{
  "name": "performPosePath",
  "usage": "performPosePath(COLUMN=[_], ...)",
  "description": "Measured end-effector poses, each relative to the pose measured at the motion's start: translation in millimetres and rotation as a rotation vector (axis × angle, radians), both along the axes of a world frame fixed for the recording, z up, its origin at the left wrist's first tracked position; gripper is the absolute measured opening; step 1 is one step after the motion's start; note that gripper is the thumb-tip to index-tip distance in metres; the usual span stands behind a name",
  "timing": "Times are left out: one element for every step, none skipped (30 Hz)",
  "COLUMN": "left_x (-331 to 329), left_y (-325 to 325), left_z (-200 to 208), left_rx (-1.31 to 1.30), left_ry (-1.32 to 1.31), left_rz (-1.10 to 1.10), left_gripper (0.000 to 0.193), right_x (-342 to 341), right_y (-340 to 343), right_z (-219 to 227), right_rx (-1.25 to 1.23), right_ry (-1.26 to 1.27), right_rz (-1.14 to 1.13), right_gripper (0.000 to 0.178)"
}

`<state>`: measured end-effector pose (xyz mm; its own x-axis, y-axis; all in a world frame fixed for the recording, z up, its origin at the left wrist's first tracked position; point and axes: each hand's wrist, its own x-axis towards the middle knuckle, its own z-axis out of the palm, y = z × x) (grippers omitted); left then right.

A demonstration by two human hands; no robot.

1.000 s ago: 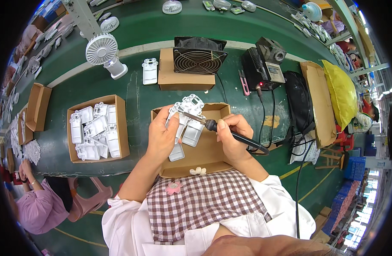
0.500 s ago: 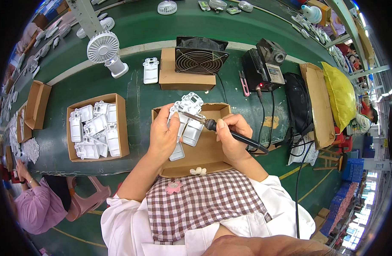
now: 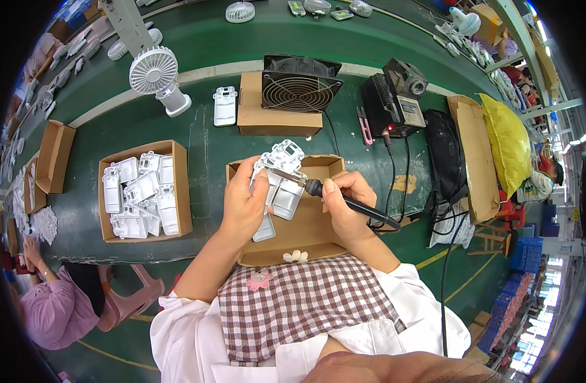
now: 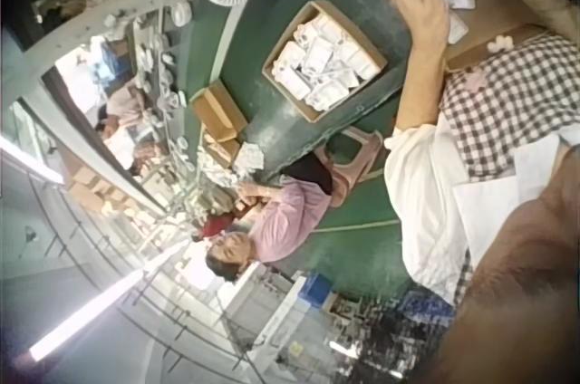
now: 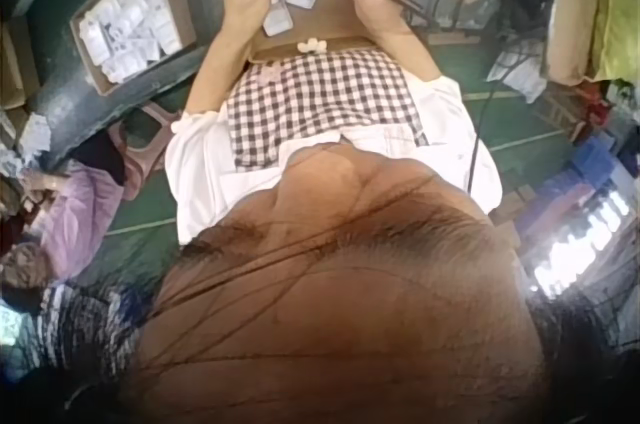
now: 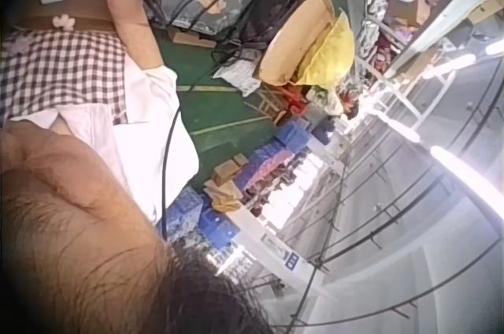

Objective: The person modifies plastic casing components using a soldering iron and sorts the parts and cardboard boxes by hand.

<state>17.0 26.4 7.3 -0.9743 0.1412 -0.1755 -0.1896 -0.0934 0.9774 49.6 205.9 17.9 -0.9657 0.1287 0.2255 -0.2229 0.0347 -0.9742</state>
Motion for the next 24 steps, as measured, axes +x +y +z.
performPosePath(left_x=[0.0, -0.1, -0.5, -1.7, -3.2, -5.6, -8.0, -9.3, -9.1, -9.5, -10.0, -10.1, -9.5, -8.5, -6.9, -7.1, -7.2, -7.1, -6.2, -5.9, -5.6, -5.0, -4.3, -4.1], left_y=[0.1, 0.2, -0.2, -1.3, -2.6, -3.5, -4.2, -4.4, -4.2, -3.1, -2.3, -1.9, -1.7, -1.8, -2.5, -1.9, -1.2, -0.8, -0.9, -1.4, -1.7, -2.2, -1.0, -1.0], left_z=[0.1, 0.2, 0.5, 0.5, 0.6, -2.9, -7.9, -9.9, -9.5, -6.6, -5.0, -6.0, -8.3, -12.1, -23.0, -22.4, -20.7, -18.3, -11.5, -6.8, -3.0, -1.2, -2.9, -2.3], left_rx=[0.003, 0.005, 0.005, 0.036, 0.067, 0.066, 0.213, 0.361, 0.359, 0.437, 0.516, 0.514, 0.458, 0.403, 0.234, 0.235, 0.164, 0.094, 0.137, 0.138, 0.159, 0.179, 0.158, 0.158], left_ry=[-0.003, -0.007, -0.006, -0.027, -0.048, -0.046, -0.098, -0.151, -0.149, -0.196, -0.244, -0.243, -0.212, -0.181, -0.064, -0.063, 0.017, 0.097, 0.012, 0.012, -0.074, -0.159, -0.101, -0.1], left_rz=[0.0, -0.001, -0.001, -0.013, -0.025, -0.027, -0.018, -0.009, -0.01, -0.003, 0.004, 0.0, -0.012, -0.024, -0.01, -0.012, -0.007, -0.001, -0.019, -0.02, -0.032, -0.041, -0.012, -0.012], left_gripper=[0.025, 0.025, 0.025, 0.024, 0.023, 0.023, 0.023, 0.025, 0.025, 0.03, 0.036, 0.036, 0.039, 0.042, 0.045, 0.045, 0.046, 0.047, 0.036, 0.036, 0.03, 0.025, 0.022, 0.022], right_x=[-0.4, -0.6, 0.0, 0.7, 1.2, 1.7, 2.4, 3.3, 3.7, 3.5, 3.1, 2.8, 2.7, 2.7, 2.6, 2.5, 2.3, 2.1, 2.1, 1.9, 1.6, 1.3, 1.0, 0.6], right_y=[0.8, 1.4, 1.8, 1.8, 2.1, 5.6, 5.6, 5.3, 5.1, 5.5, 6.0, 6.3, 6.1, 5.9, 5.6, 5.8, 6.0, 6.0, 5.8, 5.2, 4.8, 4.1, 3.4, 3.1], right_z=[-0.5, -1.0, -1.3, -1.8, -2.5, -5.3, -5.9, -6.1, -6.3, -7.6, -8.9, -9.7, -8.8, -7.5, -6.6, -6.7, -6.9, -7.1, -6.4, -5.1, -4.4, -4.4, -4.3, -4.2], right_rx=[0.012, 0.024, 0.024, -0.034, -0.092, -0.086, -0.088, -0.136, -0.184, -0.185, -0.184, -0.182, -0.183, -0.175, -0.167, -0.166, -0.15, -0.135, -0.134, -0.12, -0.105, -0.105, -0.057, -0.009], right_ry=[0.002, 0.005, 0.006, 0.047, 0.088, 0.123, 0.125, 0.145, 0.166, 0.168, 0.177, 0.185, 0.188, 0.182, 0.176, 0.177, 0.168, 0.159, 0.159, 0.137, 0.114, 0.114, 0.1, 0.085], right_rz=[0.001, 0.003, 0.002, -0.026, -0.054, -0.053, -0.054, -0.068, -0.083, -0.087, -0.084, -0.081, -0.083, -0.067, -0.05, -0.051, -0.04, -0.029, -0.031, -0.034, -0.037, -0.036, -0.034, -0.033], right_gripper=[0.012, 0.012, 0.012, 0.012, 0.012, 0.01, 0.01, 0.01, 0.009, 0.009, 0.009, 0.008, 0.008, 0.008, 0.008, 0.008, 0.009, 0.01, 0.01, 0.01, 0.011, 0.011, 0.011, 0.011])
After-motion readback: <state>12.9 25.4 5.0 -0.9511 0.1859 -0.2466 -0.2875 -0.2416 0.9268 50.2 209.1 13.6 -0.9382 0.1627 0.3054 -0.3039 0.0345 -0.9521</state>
